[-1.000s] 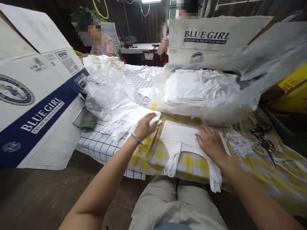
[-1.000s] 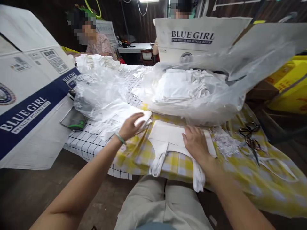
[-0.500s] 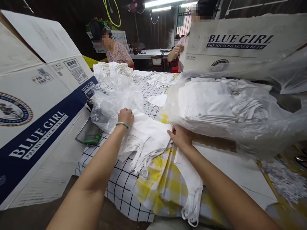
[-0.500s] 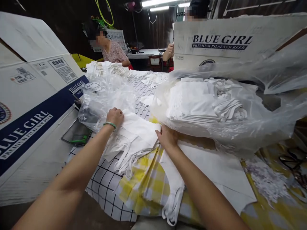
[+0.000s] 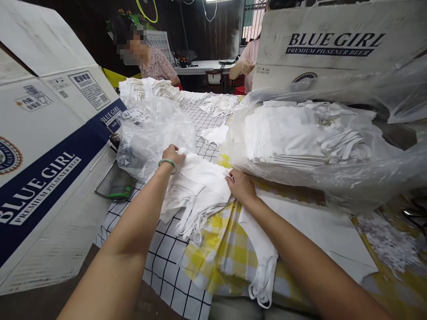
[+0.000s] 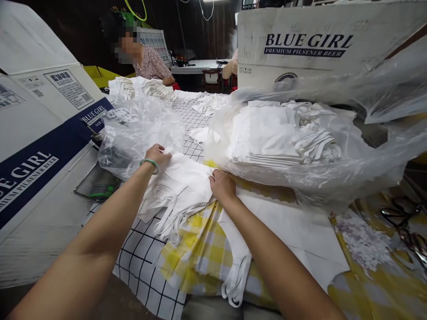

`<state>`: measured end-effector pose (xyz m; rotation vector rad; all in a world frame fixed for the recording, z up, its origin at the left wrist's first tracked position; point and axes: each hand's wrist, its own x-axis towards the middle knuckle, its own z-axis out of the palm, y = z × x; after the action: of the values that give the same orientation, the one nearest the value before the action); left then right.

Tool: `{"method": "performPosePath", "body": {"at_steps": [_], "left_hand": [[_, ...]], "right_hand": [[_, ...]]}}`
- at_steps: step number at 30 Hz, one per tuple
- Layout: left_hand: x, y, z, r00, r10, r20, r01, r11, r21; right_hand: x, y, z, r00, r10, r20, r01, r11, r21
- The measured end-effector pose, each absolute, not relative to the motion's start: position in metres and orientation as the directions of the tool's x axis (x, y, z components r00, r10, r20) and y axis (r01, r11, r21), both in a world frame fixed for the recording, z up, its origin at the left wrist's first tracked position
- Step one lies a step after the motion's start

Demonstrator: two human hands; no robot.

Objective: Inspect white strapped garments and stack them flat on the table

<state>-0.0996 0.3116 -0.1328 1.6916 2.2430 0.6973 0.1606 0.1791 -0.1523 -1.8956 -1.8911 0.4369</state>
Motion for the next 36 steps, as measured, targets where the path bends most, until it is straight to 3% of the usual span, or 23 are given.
{"method": "performPosePath", "body": {"at_steps": [2, 5, 9, 12, 15, 20, 25, 31, 36], "left_hand": [[-0.097, 0.307, -0.127, -0.306, 0.952, 0.020, 0.805, 0.247, 0.540], [-0.101, 0.297, -0.116, -0.262, 0.964, 0.053, 0.759, 0.172, 0.628], [-0.119, 0.275, -0.086, -0.213, 0.970, 0.120, 0.426, -0.018, 0.904], [-0.135, 0.248, -0.050, -0.165, 0.983, 0.085, 0.131, -0.063, 0.989], [-0.140, 0.213, -0.010, -0.165, 0.978, 0.125, 0.029, -0.122, 0.992], [-0.115, 0.155, 0.044, -0.098, 0.957, 0.272, -0.116, -0.282, 0.952], [-0.064, 0.107, 0.059, 0.061, 0.923, 0.380, -0.257, -0.353, 0.900], [0.006, 0.052, 0.021, 0.230, 0.915, 0.331, -0.334, -0.245, 0.910], [0.045, 0.015, -0.029, 0.381, 0.903, 0.199, -0.271, -0.096, 0.958]], "right_hand": [[0.160, 0.178, -0.152, 0.034, 0.991, 0.126, 0.850, 0.038, -0.525], [0.158, 0.170, -0.149, 0.064, 0.958, 0.279, 0.742, 0.141, -0.656], [0.147, 0.153, -0.126, 0.141, 0.929, 0.342, 0.314, 0.286, -0.905], [0.140, 0.140, -0.092, 0.163, 0.924, 0.344, 0.006, 0.348, -0.937], [0.144, 0.128, -0.054, 0.181, 0.906, 0.383, -0.133, 0.409, -0.903], [0.188, 0.095, 0.001, 0.265, 0.848, 0.459, -0.203, 0.514, -0.833], [0.256, 0.033, 0.030, 0.277, 0.829, 0.486, -0.163, 0.539, -0.826], [0.322, -0.063, 0.014, 0.313, 0.841, 0.442, -0.070, 0.485, -0.872], [0.360, -0.125, -0.019, 0.398, 0.850, 0.345, -0.059, 0.399, -0.915]]}}
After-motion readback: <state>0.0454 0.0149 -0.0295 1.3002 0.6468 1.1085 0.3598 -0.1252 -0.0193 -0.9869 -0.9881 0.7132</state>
